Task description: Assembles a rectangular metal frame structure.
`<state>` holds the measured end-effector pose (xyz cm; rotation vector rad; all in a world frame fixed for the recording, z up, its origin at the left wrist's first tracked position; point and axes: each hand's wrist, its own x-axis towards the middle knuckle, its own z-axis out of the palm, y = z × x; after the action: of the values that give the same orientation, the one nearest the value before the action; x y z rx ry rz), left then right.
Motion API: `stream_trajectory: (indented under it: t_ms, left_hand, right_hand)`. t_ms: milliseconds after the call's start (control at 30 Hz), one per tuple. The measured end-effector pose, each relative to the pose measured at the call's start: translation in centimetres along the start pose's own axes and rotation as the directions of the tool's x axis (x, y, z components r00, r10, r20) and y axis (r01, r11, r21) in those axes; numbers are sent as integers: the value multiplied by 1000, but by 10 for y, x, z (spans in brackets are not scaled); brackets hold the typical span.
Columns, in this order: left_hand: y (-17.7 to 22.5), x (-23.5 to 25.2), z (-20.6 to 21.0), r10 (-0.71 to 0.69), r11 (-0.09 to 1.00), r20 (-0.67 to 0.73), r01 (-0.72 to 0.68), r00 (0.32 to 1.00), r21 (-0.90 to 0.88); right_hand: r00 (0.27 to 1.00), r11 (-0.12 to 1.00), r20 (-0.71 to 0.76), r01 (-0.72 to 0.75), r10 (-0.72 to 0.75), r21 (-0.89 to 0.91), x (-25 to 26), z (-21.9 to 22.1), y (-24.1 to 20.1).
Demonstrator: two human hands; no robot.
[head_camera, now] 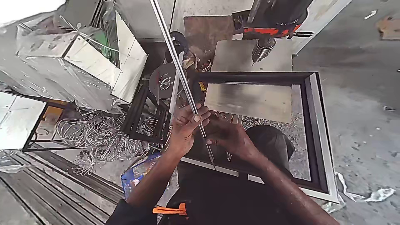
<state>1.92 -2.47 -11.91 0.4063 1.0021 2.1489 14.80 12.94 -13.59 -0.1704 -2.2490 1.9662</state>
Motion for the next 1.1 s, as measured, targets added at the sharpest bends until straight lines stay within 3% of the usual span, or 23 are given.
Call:
stream_trajectory:
  t_ms: [100,300,400,500,600,667,800,900,1100]
  left_hand:
    - [-4,-3,-6,11,1000,-23,-11,1000,29]
    - [-13,-7,-5,57,994,74,-63,996,87]
    - [-12,-8,-4,73,993,94,-81,993,83]
    - [-9,-7,-5,82,987,32,-85,996,137]
    - [0,-14,-13,74,964,-72,-53,995,262]
    - [16,-19,-26,149,936,-114,-103,982,336]
    - [66,-43,-69,339,862,-196,-220,920,457]
    - [100,-68,-110,455,818,-308,-255,835,515]
    - [122,-120,-153,514,759,-415,-172,751,628]
  right_hand:
    - [1000,999,14,20,-20,-35,-5,0,0]
    - [972,932,-230,-39,-48,-359,-1,10,-3]
    - [960,931,-278,-66,-39,-359,4,11,-7]
    - [962,943,-273,-89,-2,-320,8,7,-13]
    - [964,904,-257,-166,65,-394,4,1,-16]
    - [964,870,-261,-176,57,-460,5,-12,-17]
    - [976,762,-192,-202,104,-616,-1,-65,-8]
    - [971,587,-91,-208,223,-783,-3,-108,6]
    - [916,354,137,-6,377,-935,10,-155,31]
